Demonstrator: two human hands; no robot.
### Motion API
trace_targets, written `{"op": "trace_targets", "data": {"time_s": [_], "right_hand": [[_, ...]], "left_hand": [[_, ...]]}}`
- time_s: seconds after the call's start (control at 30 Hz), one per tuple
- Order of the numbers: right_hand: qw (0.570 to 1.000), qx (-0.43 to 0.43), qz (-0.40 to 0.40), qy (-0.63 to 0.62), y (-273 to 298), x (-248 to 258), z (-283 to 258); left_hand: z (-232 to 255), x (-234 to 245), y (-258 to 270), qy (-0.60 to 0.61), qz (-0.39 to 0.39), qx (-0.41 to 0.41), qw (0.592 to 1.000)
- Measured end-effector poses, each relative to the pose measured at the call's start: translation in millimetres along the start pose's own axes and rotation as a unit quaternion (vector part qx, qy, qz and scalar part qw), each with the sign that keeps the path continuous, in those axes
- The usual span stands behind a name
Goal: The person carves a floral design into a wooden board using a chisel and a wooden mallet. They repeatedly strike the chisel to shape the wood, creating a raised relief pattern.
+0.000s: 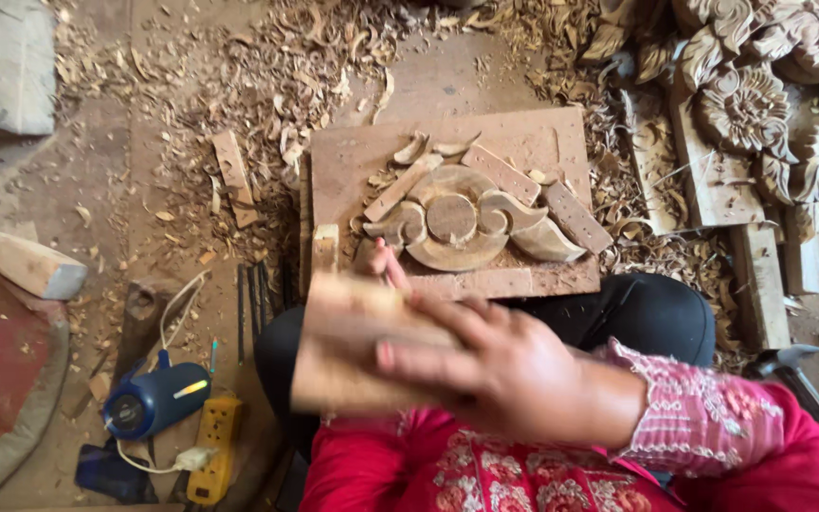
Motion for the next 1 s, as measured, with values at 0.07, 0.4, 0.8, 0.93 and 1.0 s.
{"op": "trace_targets", "data": {"time_s": [0.07, 0.4, 0.8, 0.93, 1.0], "right_hand": [[0.995, 0.074, 0.069, -0.005, -6.9, 4.5, -16.3], [0.995, -0.066, 0.077, -0.018, 82.0, -35.9, 13.5], [0.914, -0.388, 0.123, 0.0, 178.3, -52.1, 97.1], [0.895, -0.409, 0.176, 0.035, 206.1, -36.2, 110.3], [0.875, -0.445, 0.181, 0.067, 227.0, -27.6, 117.1]], "left_hand": [[-6.2, 0.4, 3.2, 0.003, -0.014, 0.0, 1.0], [-63.8, 64.2, -49.4, 0.025, 0.065, 0.209, 0.975], [-62.9, 30.8, -38.4, 0.294, -0.116, 0.299, 0.9], [-56.4, 29.2, -47.8, 0.279, -0.113, 0.32, 0.898], [-47.4, 27.1, -56.9, 0.288, -0.106, 0.295, 0.905]]}}
Point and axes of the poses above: each hand's wrist, its own y-axis away from the middle knuckle, its own x-axis out of the back of the hand, z = x × y, the point moved 7 cm from there along -y, towards the middle knuckle, and after that the axes turned 6 degrees about x, right-handed, at the moved point
